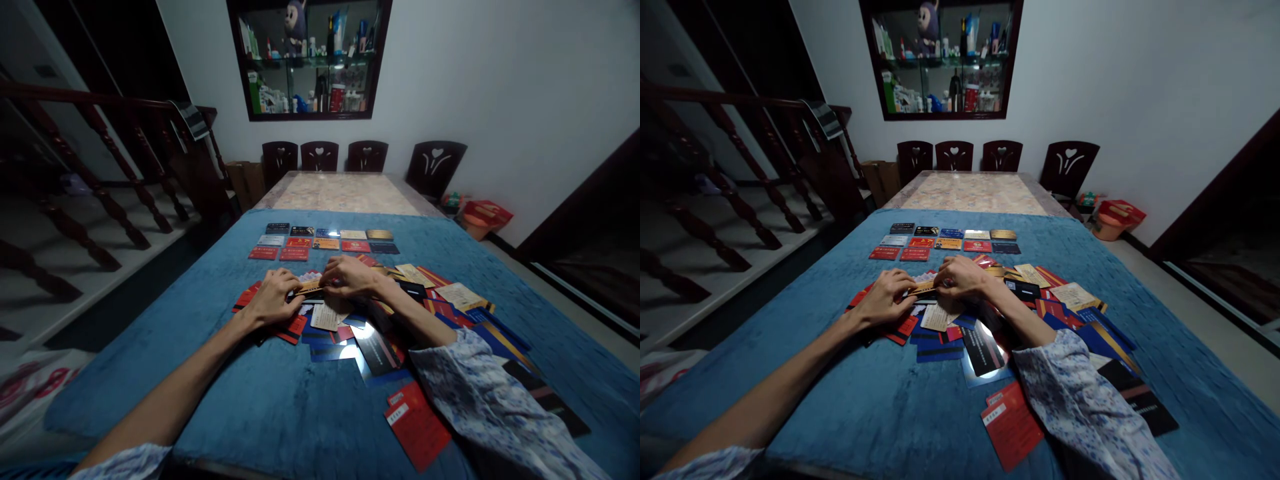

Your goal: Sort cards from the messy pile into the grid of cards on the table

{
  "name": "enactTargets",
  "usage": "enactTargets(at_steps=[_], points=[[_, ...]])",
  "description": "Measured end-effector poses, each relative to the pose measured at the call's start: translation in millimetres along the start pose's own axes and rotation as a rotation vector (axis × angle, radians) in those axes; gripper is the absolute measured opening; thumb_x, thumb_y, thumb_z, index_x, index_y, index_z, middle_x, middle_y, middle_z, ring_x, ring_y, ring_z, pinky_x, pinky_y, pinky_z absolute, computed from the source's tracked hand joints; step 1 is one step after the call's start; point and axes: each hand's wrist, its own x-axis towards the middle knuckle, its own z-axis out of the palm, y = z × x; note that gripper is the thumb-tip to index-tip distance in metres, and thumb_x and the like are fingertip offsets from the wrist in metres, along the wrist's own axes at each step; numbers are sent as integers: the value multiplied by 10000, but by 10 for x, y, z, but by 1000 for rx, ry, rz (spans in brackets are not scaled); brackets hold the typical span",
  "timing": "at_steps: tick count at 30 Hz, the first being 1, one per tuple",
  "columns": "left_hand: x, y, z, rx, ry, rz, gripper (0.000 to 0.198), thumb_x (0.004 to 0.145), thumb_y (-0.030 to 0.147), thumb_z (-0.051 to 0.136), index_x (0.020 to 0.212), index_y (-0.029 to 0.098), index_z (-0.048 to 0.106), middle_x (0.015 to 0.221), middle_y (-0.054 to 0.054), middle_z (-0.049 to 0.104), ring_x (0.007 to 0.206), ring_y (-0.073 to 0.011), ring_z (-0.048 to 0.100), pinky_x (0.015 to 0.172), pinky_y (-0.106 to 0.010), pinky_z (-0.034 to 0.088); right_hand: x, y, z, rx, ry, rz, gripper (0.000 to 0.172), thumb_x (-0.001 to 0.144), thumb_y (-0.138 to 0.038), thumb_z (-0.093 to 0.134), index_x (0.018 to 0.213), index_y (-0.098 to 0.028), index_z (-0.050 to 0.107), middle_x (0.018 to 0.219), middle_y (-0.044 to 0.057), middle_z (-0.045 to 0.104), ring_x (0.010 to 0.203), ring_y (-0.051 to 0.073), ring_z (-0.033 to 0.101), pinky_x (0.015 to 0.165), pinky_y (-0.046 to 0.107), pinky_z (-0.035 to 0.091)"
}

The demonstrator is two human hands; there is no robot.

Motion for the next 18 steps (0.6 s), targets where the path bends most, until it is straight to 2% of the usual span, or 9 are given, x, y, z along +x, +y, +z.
enactTargets(at_steps=[5, 10, 14, 18], points=[[3, -37, 16, -8, 76, -8, 206, 879, 201, 556, 941, 199, 753, 956, -68, 738, 960, -224, 607, 854, -405, 418, -6, 22, 7, -53, 62, -47, 222, 882, -224, 574, 956, -189, 781, 781, 67, 729, 737, 168, 567, 673, 284, 394], [13, -121, 47, 1, 102, -25, 275, 871, 118, 526, 1014, 198, 747, 933, -65, 737, 924, -219, 604, 830, -395, 421, 8, 86, 79, -109, 179, -54, 220, 904, -209, 552, 914, -169, 767, 758, 80, 717, 713, 165, 555, 636, 272, 386], [30, -164, 58, -27, 143, -52, 276, 879, 98, 515, 1008, 194, 740, 915, -57, 740, 919, -216, 607, 832, -386, 428, 13, 123, 164, -119, 261, -20, 260, 949, -211, 502, 997, -179, 756, 791, 83, 716, 744, 168, 563, 659, 274, 403], [48, -172, 51, -83, 212, -95, 270, 880, 101, 515, 991, 193, 743, 924, -56, 746, 911, -211, 612, 835, -376, 455, 6, 126, 209, -101, 288, 15, 282, 976, -211, 467, 1084, -196, 726, 843, 77, 714, 792, 173, 565, 713, 289, 419]])
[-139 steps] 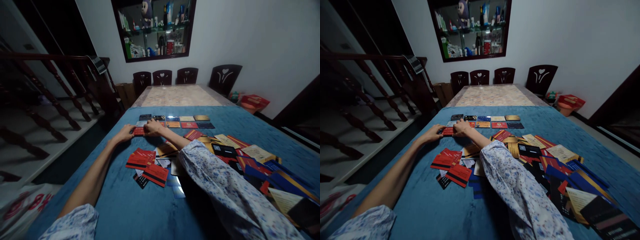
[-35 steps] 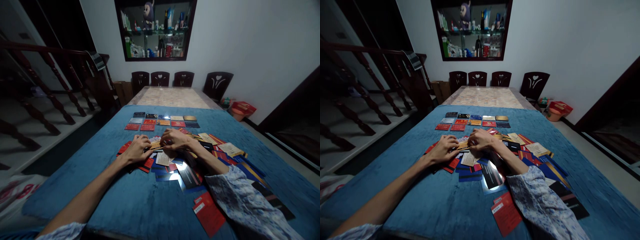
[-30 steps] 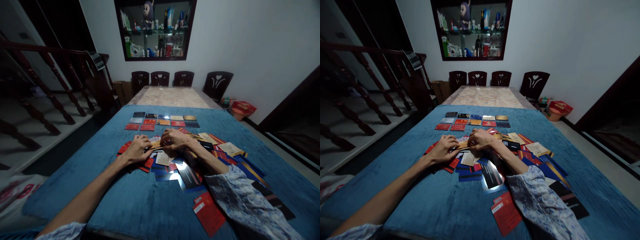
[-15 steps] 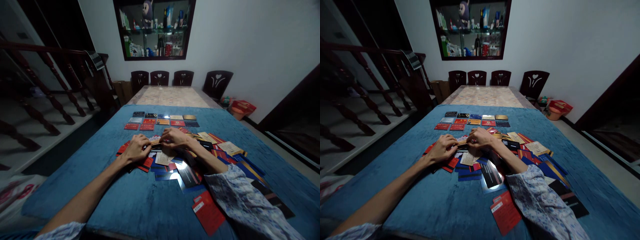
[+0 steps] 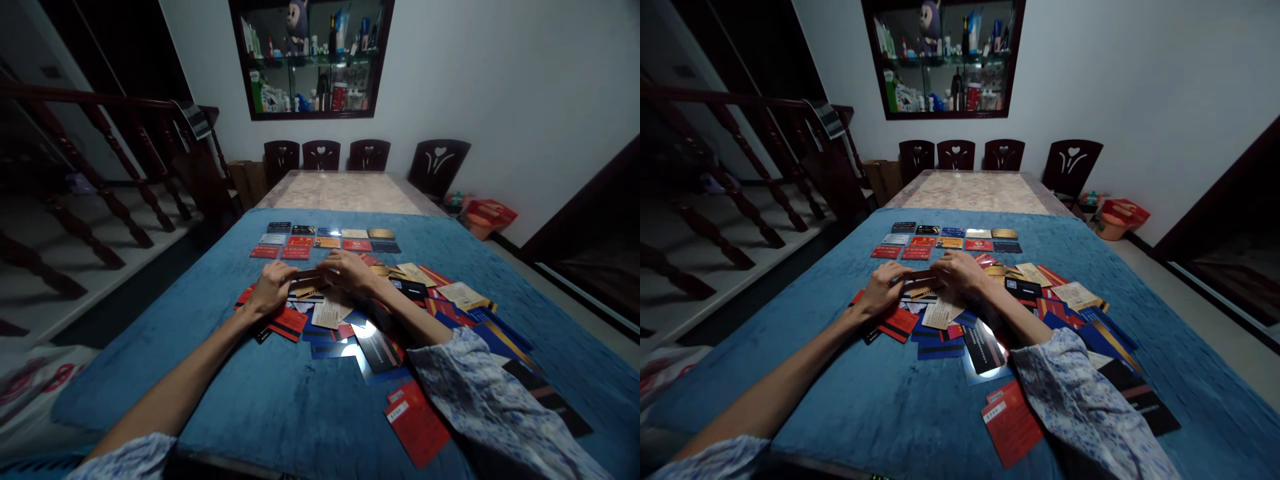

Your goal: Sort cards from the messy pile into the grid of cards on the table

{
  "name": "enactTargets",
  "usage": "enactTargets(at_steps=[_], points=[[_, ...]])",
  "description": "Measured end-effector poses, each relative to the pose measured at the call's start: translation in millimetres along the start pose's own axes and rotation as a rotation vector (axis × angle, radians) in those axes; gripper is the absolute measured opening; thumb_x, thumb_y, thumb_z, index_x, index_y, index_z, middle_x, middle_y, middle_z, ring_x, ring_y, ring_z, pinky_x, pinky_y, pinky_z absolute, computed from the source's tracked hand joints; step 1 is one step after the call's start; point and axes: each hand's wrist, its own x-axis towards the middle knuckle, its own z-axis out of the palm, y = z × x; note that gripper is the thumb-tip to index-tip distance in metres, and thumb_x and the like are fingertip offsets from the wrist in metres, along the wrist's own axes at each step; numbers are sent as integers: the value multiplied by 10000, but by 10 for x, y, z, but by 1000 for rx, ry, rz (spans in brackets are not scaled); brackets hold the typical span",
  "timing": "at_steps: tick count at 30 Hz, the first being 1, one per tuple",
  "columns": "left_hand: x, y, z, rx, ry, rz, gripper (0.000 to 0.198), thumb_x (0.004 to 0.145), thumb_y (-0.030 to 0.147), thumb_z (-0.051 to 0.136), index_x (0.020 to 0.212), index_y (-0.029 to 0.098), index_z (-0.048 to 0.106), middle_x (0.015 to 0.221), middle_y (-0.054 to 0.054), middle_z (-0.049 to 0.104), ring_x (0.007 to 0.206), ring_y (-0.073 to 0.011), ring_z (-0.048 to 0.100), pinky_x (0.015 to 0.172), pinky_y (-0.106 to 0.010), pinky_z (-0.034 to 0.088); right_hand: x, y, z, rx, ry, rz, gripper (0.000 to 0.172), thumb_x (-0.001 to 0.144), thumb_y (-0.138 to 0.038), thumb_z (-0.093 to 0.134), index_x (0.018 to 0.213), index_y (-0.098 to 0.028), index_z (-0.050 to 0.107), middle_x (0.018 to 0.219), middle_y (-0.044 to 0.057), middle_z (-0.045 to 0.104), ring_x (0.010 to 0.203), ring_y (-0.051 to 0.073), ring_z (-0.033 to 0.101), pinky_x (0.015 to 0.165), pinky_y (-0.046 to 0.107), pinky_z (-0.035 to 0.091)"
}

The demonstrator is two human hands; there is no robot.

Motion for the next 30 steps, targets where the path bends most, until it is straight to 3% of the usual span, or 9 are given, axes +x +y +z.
enactTargets(at_steps=[5, 15, 21, 30], points=[[3, 5, 10, -77, 71, -48, 246, 893, 146, 524, 979, 201, 748, 924, -54, 743, 892, -200, 627, 850, -359, 506, 22, -47, -7, -13, -16, 110, 271, 978, -215, 477, 1144, -196, 690, 901, 87, 700, 848, 187, 568, 723, 294, 409], [-13, -58, 92, -84, 57, -74, 337, 848, 95, 537, 1133, 202, 682, 1046, -46, 719, 964, -183, 649, 914, -337, 525, 49, -160, 36, -51, -77, 255, 295, 939, -190, 503, 1198, -215, 640, 1003, 82, 694, 888, 203, 573, 762, 285, 406], [-32, -38, 105, -18, 5, -85, 398, 832, 93, 556, 1211, 192, 625, 1068, -60, 696, 993, -203, 630, 935, -368, 508, 69, -209, 17, -94, -124, 273, 398, 850, -143, 571, 1242, -202, 609, 994, 72, 639, 889, 196, 536, 758, 282, 403], [-17, -31, 125, 17, -28, -118, 437, 830, 108, 564, 1258, 188, 584, 1096, -74, 687, 987, -219, 613, 916, -387, 499, 36, -129, 85, -22, -56, 183, 502, 803, -143, 628, 1296, -202, 551, 1056, 104, 566, 958, 229, 495, 808, 348, 434]])
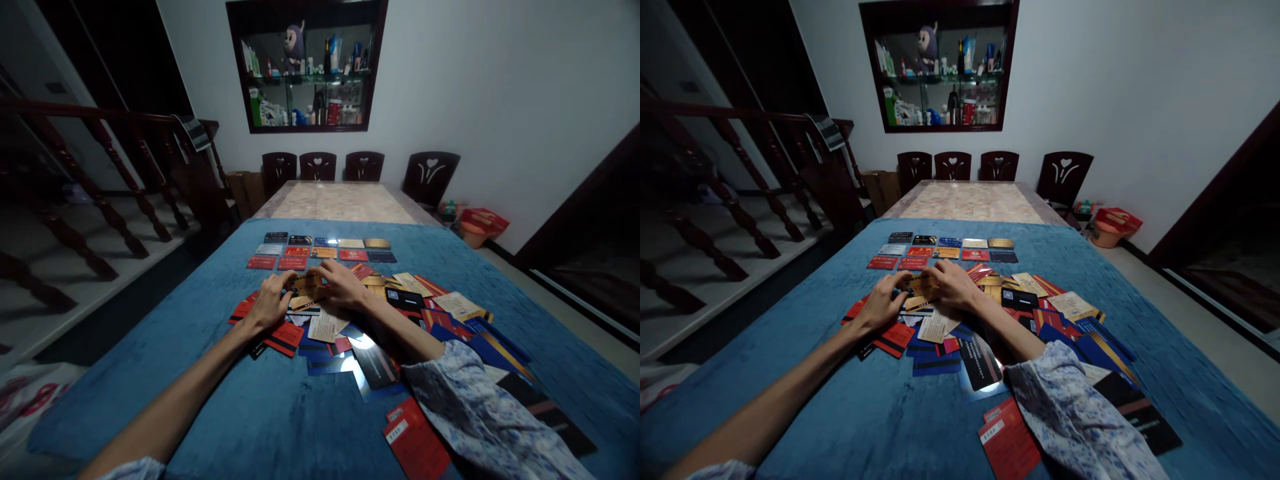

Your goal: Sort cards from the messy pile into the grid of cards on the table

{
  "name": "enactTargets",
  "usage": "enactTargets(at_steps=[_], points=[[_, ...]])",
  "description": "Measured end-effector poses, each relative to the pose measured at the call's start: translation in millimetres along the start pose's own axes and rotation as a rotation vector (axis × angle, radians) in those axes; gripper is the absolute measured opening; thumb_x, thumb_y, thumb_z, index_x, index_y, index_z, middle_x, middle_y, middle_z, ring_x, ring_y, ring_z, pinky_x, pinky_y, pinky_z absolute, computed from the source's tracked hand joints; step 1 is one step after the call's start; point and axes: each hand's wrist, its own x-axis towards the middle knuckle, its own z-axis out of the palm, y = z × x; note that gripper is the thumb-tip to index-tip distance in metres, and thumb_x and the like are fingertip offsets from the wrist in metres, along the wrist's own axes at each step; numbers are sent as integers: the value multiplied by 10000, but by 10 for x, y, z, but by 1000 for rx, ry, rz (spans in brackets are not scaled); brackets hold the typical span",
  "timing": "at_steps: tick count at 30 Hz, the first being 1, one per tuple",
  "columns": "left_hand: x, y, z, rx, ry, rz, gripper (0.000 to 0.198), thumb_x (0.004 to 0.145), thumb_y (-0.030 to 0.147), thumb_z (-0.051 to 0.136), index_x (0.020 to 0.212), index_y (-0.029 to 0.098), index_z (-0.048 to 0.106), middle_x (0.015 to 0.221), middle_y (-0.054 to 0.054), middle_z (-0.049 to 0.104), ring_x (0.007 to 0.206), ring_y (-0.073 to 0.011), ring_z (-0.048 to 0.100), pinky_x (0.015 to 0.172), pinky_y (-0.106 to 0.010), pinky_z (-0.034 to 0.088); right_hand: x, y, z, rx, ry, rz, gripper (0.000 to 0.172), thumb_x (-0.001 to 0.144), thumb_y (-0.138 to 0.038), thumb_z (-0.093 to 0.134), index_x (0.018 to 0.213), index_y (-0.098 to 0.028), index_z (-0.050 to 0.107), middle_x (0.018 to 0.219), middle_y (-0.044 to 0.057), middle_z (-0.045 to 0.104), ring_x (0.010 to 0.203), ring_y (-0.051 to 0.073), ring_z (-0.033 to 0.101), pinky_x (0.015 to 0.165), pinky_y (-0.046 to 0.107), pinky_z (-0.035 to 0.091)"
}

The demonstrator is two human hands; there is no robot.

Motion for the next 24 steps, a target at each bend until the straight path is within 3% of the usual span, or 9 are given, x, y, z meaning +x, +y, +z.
enactTargets(at_steps=[14, 24], points=[[105, 41, -16, -14, -98, 8, 580, 780, 172, 634, 1353, 198, 553, 1197, -94, 671, 1105, -256, 592, 972, -428, 485, -6, 112, 25, -90, -41, 48, 520, 833, -351, 677, 1319, -200, 567, 1103, 130, 574, 992, 252, 475, 790, 366, 410], [205, 37, -85, 46, -181, 15, 500, 785, 237, 639, 1281, 200, 592, 1166, -105, 641, 1115, -295, 553, 932, -457, 468, -11, 85, -124, -92, -165, 98, 511, 851, -425, 674, 1285, -169, 591, 1088, 137, 601, 1045, 273, 492, 814, 368, 425]])
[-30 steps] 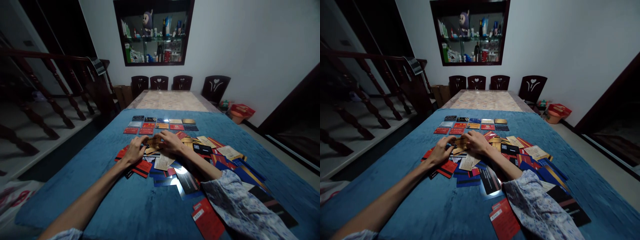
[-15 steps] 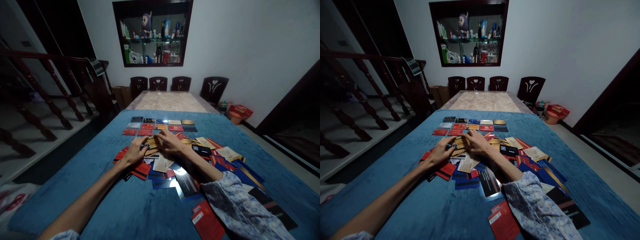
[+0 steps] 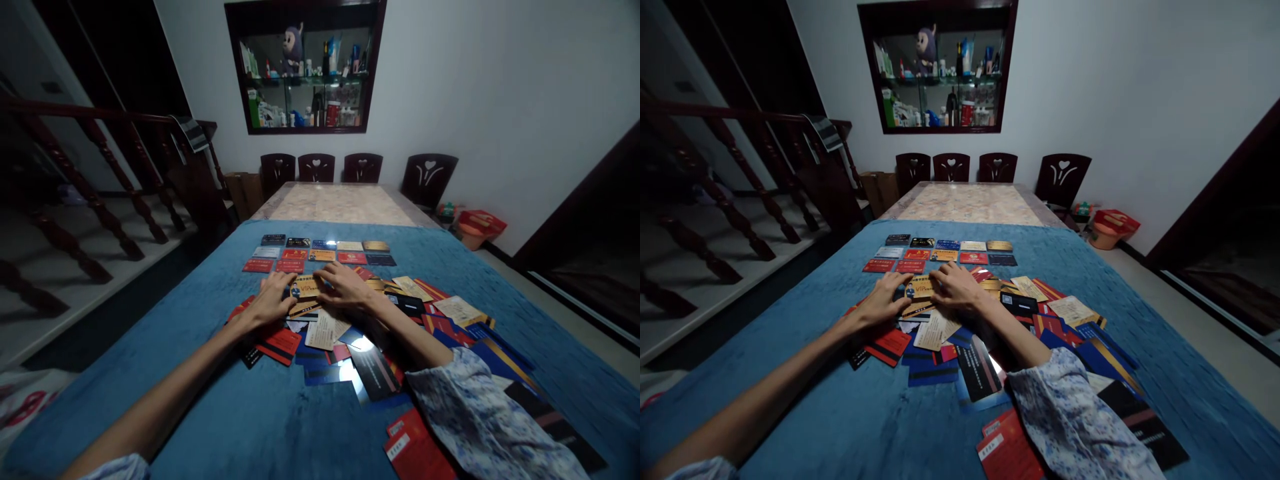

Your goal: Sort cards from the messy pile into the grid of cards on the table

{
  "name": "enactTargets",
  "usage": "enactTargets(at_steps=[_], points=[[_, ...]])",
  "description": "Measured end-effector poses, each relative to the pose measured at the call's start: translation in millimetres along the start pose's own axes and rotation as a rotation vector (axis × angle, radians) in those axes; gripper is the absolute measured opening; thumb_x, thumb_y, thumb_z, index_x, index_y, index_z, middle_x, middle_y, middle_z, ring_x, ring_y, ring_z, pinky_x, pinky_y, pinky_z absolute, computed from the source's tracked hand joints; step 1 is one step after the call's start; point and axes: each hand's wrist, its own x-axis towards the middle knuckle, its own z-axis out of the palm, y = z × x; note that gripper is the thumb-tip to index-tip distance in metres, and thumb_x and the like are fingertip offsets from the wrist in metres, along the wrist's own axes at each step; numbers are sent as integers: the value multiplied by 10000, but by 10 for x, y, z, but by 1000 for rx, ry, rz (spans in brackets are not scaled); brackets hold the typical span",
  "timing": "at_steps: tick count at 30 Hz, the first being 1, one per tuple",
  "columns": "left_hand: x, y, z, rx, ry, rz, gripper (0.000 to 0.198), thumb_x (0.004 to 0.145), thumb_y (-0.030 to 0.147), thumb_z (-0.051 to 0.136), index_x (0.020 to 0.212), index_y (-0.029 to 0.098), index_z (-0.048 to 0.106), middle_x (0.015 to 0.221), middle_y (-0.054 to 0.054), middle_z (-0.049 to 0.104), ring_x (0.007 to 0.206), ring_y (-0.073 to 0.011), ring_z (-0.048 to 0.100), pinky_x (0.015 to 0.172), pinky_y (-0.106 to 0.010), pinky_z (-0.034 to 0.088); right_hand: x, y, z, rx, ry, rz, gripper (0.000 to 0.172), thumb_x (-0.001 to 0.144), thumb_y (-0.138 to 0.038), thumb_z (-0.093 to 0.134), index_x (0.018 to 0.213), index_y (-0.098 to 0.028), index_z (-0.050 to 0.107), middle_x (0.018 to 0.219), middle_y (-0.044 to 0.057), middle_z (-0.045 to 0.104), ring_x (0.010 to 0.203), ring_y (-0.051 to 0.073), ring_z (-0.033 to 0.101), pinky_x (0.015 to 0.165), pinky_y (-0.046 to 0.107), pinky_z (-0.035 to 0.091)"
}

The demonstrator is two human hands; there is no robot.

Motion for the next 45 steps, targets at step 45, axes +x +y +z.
enactTargets(at_steps=[45], points=[[1516, -140, 273, 313, -288, -35, 359, 793, 194, 569, 1149, 202, 621, 1252, -139, 572, 1247, -351, 400, 928, -532, 382, 641, 781, -162, -235, -312, 368, 387, 853, -382, 572, 1193, -231, 680, 1264, 168, 615, 1196, 361, 473, 919, 503, 456]])
